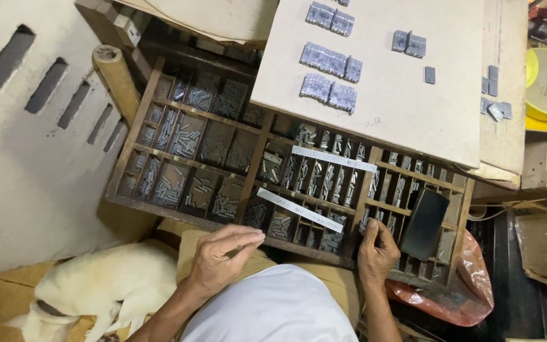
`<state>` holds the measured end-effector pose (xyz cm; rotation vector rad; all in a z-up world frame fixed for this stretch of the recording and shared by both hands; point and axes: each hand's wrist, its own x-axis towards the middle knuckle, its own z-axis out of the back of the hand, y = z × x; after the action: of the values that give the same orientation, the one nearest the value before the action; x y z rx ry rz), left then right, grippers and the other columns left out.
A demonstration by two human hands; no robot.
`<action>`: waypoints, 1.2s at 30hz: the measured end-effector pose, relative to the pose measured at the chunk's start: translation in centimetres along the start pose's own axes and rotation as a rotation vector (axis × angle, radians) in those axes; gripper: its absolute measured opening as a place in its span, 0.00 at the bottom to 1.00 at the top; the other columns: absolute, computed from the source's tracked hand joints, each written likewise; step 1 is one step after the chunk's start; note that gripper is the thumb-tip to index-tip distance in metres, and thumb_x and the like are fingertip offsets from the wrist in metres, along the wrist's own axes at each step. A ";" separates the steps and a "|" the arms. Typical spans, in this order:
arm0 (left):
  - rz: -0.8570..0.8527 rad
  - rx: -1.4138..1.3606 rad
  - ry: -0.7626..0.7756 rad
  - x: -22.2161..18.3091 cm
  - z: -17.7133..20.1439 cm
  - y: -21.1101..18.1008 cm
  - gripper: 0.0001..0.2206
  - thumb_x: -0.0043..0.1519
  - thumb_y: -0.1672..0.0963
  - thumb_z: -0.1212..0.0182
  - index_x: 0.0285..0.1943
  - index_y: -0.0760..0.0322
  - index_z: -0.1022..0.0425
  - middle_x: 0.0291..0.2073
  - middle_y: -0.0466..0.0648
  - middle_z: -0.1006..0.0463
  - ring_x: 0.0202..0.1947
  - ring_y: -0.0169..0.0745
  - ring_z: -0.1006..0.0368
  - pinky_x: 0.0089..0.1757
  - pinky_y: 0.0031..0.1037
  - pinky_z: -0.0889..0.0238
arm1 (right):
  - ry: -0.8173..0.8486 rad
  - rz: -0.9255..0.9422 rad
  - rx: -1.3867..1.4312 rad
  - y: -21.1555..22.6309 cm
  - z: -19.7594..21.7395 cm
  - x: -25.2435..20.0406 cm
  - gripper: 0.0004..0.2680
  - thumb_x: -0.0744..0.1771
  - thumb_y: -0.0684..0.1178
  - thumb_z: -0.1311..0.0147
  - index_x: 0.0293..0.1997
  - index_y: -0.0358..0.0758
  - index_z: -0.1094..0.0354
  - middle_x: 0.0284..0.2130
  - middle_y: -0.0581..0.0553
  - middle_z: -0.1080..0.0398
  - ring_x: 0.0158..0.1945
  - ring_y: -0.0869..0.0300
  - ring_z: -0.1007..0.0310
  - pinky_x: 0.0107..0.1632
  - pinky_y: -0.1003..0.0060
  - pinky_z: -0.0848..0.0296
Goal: Arranging individual metal type characters into a wooden type case for letterpress printing.
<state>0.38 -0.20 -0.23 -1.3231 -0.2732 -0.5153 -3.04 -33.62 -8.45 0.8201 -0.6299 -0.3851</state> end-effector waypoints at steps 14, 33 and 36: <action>-0.012 -0.015 -0.144 0.2 1.8 0.6 0.10 0.54 0.63 0.26 0.43 0.65 0.15 0.40 0.51 0.13 0.38 0.36 0.14 0.43 0.20 0.17 | 0.246 -0.090 0.259 8.0 -2.8 3.5 0.11 0.71 0.53 0.48 0.50 0.39 0.24 0.32 0.52 0.28 0.36 0.67 0.32 0.38 0.66 0.33; 1.208 -0.482 -0.088 -0.3 11.9 1.9 0.20 0.60 0.51 0.31 0.64 0.38 0.18 0.60 0.32 0.14 0.62 0.23 0.20 0.63 0.19 0.28 | 0.718 0.612 -0.251 22.3 -30.7 10.3 0.18 0.70 0.59 0.59 0.65 0.50 0.34 0.53 0.39 0.27 0.53 0.38 0.27 0.52 0.46 0.29; 0.888 -0.717 0.008 -4.6 11.4 8.0 0.23 0.66 0.54 0.41 0.73 0.45 0.33 0.68 0.41 0.25 0.70 0.34 0.30 0.73 0.34 0.41 | 0.655 0.843 -0.394 23.4 -36.2 11.5 0.17 0.68 0.53 0.53 0.66 0.45 0.35 0.43 0.36 0.30 0.44 0.40 0.31 0.48 0.46 0.30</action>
<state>1.65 13.00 -6.51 -1.9507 0.5552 0.1724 31.13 -5.08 -4.84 0.2166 -0.2221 0.5088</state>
